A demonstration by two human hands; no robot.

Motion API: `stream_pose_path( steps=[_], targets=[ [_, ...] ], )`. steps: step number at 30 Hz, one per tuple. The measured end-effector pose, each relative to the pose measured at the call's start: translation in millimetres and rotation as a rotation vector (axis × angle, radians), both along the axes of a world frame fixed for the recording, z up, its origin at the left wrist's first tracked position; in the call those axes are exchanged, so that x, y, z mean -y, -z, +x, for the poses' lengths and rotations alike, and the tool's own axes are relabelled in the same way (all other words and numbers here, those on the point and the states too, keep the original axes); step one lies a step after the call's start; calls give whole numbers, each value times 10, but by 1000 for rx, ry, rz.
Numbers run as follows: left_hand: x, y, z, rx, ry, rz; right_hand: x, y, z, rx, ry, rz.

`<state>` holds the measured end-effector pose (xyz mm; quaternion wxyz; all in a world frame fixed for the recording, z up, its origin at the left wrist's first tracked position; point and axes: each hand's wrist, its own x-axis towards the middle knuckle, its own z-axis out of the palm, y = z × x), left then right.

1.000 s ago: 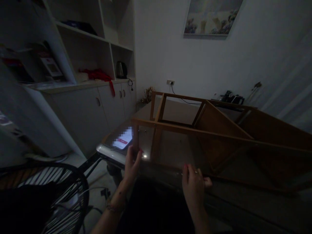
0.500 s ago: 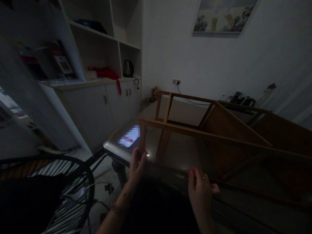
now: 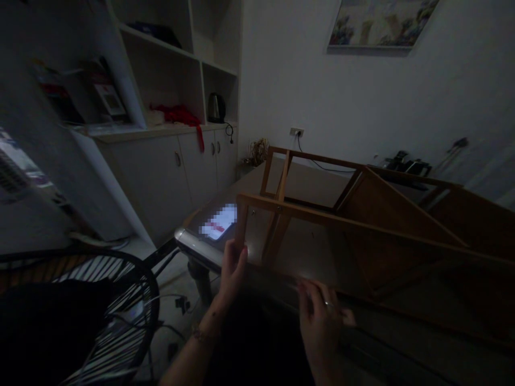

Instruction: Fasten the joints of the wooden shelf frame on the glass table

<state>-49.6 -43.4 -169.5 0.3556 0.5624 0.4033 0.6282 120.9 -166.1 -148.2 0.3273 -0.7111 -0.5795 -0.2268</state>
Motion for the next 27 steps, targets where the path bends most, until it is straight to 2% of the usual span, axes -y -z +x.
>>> stream_pose_path(
  steps=[3, 7, 15, 27],
  targets=[
    [12, -10, 5, 7, 11, 5, -64, 18, -256, -3, -119, -70],
    [18, -23, 6, 3, 17, -8, -206, 41, -451, -27, -181, -134],
    [37, 11, 36, -11, -23, -23, -368, 60, -447, 69, -183, -194],
    [27, 19, -20, -51, 31, -46, -429, 35, -524, 49, -180, -269]
  ],
)
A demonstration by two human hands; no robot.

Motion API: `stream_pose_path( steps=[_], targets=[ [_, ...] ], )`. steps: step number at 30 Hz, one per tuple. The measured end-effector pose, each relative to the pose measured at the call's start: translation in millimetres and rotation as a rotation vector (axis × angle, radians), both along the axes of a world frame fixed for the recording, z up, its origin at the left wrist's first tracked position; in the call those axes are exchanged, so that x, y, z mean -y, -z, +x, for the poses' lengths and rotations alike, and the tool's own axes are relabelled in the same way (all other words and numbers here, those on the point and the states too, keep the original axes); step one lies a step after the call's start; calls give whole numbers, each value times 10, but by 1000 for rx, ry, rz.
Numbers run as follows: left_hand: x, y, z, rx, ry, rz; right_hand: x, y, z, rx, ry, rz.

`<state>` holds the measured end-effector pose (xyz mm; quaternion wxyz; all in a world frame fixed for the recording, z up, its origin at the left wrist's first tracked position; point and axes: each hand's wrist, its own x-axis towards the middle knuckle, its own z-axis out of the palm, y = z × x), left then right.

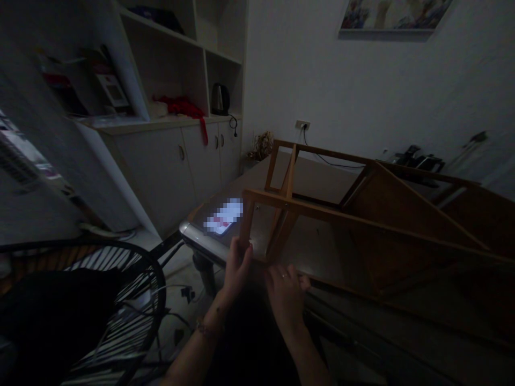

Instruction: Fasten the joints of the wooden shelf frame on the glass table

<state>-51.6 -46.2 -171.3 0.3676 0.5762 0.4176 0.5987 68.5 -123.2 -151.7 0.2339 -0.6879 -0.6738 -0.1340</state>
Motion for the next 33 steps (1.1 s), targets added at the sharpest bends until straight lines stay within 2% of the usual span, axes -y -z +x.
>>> stream_pose_path(
  steps=[10, 18, 25, 33],
  targets=[
    [22, -36, -44, -43, 34, -42, 2, 11, -63, -82, 43, 20],
    [13, -48, -39, -55, 35, -11, 25, 30, -56, -102, 42, 18],
    [22, -50, 16, 74, 2, -42, 20, 22, -49, -114, 33, 10],
    [24, -33, 40, 125, 1, -39, 17, 44, -51, -137, 35, 58]
  ],
)
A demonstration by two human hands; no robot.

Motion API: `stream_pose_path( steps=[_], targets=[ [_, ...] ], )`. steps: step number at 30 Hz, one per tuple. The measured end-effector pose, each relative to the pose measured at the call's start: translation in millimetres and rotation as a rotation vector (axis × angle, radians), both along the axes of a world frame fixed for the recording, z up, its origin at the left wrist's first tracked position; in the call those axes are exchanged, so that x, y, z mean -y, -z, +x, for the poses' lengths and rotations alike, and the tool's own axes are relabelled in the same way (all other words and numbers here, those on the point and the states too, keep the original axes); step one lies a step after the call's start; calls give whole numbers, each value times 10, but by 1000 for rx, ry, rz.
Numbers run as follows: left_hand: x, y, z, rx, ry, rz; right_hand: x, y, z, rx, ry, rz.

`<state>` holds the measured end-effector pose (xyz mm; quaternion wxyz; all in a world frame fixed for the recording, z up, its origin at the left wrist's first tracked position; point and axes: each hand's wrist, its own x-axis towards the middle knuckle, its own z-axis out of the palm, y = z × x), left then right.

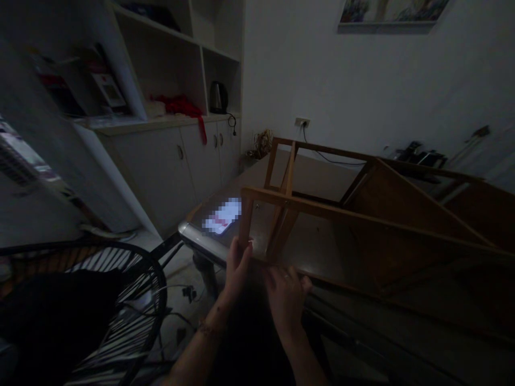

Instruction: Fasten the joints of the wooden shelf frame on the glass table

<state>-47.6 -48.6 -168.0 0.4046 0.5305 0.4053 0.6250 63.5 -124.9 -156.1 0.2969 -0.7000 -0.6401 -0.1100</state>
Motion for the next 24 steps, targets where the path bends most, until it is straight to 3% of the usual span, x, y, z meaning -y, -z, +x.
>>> stream_pose_path(
  steps=[12, 16, 18, 20, 24],
  targets=[
    [7, -18, -6, -5, 22, -25, 2, -4, -9, -11, 20, -11],
    [-15, -4, -64, -102, 23, -12, -3, -22, -14, -9, 27, -27],
    [-68, -48, -148, -211, 0, 90, 2, -25, -9, -15, 24, -41],
    [-142, -174, -251, -269, -133, 294, 11, -24, -1, -23, 18, -40],
    [-226, -671, -362, -440, -282, 764, 16, -12, 8, -22, 8, -20]
  ],
)
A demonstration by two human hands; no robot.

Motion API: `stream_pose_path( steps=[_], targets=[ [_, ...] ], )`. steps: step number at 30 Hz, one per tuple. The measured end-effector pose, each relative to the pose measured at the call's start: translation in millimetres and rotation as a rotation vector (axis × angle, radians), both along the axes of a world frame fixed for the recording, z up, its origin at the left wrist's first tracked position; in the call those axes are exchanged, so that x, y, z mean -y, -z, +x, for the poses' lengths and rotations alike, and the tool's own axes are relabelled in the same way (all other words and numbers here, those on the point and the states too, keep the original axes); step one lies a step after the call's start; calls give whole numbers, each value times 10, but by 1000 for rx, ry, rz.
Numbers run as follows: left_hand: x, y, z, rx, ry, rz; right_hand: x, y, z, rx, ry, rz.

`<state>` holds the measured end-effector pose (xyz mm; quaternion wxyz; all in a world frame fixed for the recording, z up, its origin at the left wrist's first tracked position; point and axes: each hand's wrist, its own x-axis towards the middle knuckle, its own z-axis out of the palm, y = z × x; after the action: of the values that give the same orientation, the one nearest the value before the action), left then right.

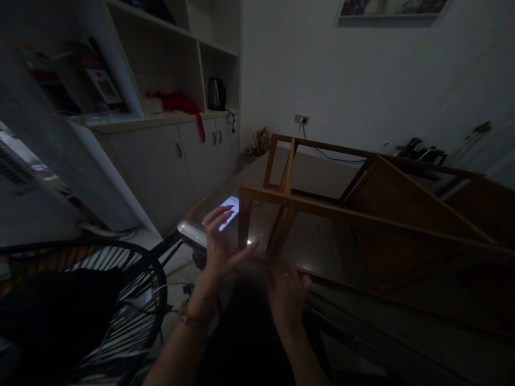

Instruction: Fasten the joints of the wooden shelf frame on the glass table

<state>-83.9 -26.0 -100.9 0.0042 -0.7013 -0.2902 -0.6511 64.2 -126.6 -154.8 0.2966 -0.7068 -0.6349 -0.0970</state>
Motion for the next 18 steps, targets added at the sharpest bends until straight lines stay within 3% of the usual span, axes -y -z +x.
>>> stream_pose_path(
  steps=[3, 6, 13, 18],
  targets=[
    [55, -410, 97, -227, -130, 156, -15, 11, -9, 17, 5, 13],
    [129, -671, 266, -351, -206, 166, -31, 23, -15, 59, 22, 43],
    [115, -808, 348, -435, -278, 97, -37, 43, 9, 62, 15, 80],
    [86, -927, 364, -481, -219, 19, -45, 31, -16, 56, 7, 105]
  ],
)
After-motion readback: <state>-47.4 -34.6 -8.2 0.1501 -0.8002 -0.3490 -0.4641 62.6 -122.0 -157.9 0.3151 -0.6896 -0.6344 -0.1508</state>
